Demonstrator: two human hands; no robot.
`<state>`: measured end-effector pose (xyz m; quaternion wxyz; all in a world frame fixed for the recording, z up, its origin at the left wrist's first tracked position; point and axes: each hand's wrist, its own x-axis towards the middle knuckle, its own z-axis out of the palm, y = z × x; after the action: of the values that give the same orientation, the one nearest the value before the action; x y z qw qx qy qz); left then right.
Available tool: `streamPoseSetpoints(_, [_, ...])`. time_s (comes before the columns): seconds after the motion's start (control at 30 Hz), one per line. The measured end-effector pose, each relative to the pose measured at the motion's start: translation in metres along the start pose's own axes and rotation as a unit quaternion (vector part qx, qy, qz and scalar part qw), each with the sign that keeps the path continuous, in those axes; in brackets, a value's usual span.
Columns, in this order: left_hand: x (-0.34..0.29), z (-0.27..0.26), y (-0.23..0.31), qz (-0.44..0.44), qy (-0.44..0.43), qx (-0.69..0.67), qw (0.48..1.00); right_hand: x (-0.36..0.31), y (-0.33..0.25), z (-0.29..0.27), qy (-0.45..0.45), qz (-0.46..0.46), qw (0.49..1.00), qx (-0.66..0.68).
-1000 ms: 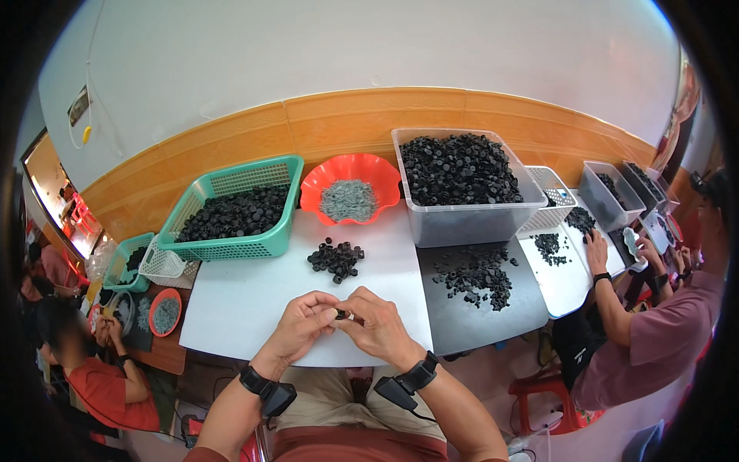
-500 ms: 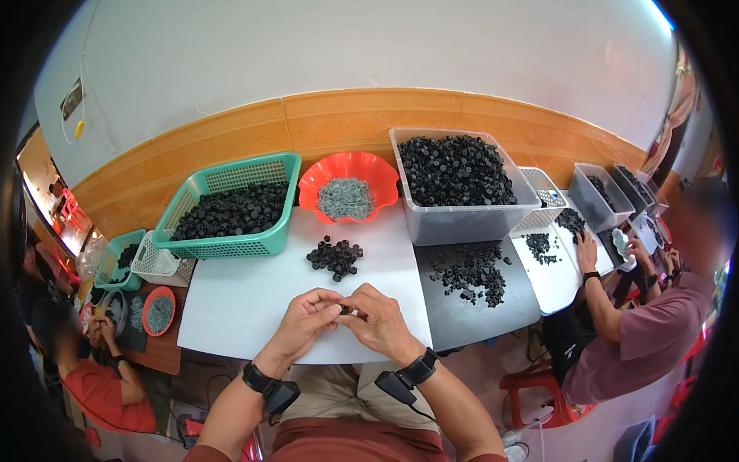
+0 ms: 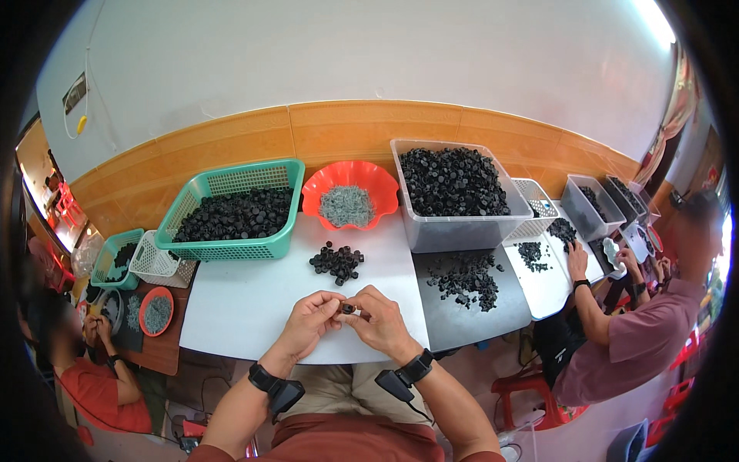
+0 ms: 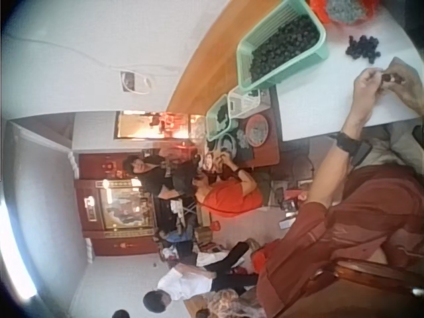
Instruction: The recorder assembles small black plastic parts with metal inserts at a workstation.
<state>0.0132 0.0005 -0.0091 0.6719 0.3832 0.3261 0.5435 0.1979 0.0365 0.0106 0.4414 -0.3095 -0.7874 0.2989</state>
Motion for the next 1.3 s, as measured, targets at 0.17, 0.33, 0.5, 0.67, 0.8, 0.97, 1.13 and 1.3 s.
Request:
streamPoseSetpoints(0.17, [-0.001,0.003,0.002,-0.015,0.014,0.015,1.0,0.0,0.002,0.001,0.009,-0.003,1.0,-0.009])
streamPoseSetpoints(0.33, [0.0,0.001,-0.002,-0.009,0.005,0.033,0.999,-0.001,0.003,-0.001,0.003,-0.019,0.999,-0.029])
streamPoseSetpoints(0.5, [-0.001,0.002,-0.001,-0.004,0.009,0.043,0.999,-0.001,0.001,-0.002,-0.008,-0.013,1.0,-0.021])
streamPoseSetpoints(0.67, [-0.001,0.0,0.0,0.002,0.009,0.043,0.999,0.001,0.001,0.0,-0.007,-0.013,1.0,-0.007])
streamPoseSetpoints(0.8, [-0.003,-0.002,0.001,0.015,0.019,0.058,0.998,0.001,0.003,0.004,-0.009,-0.021,1.0,-0.007])
streamPoseSetpoints(0.97, [-0.003,0.0,-0.004,0.021,0.009,0.053,0.998,-0.003,0.002,0.001,-0.009,-0.018,1.0,-0.006])
streamPoseSetpoints(1.13, [-0.002,-0.003,-0.012,0.057,0.023,0.031,0.998,-0.002,-0.002,0.001,-0.007,0.004,1.0,-0.004])
streamPoseSetpoints(1.3, [-0.009,-0.003,-0.001,0.108,0.108,0.104,0.983,-0.001,0.001,0.004,-0.013,-0.013,1.0,-0.003])
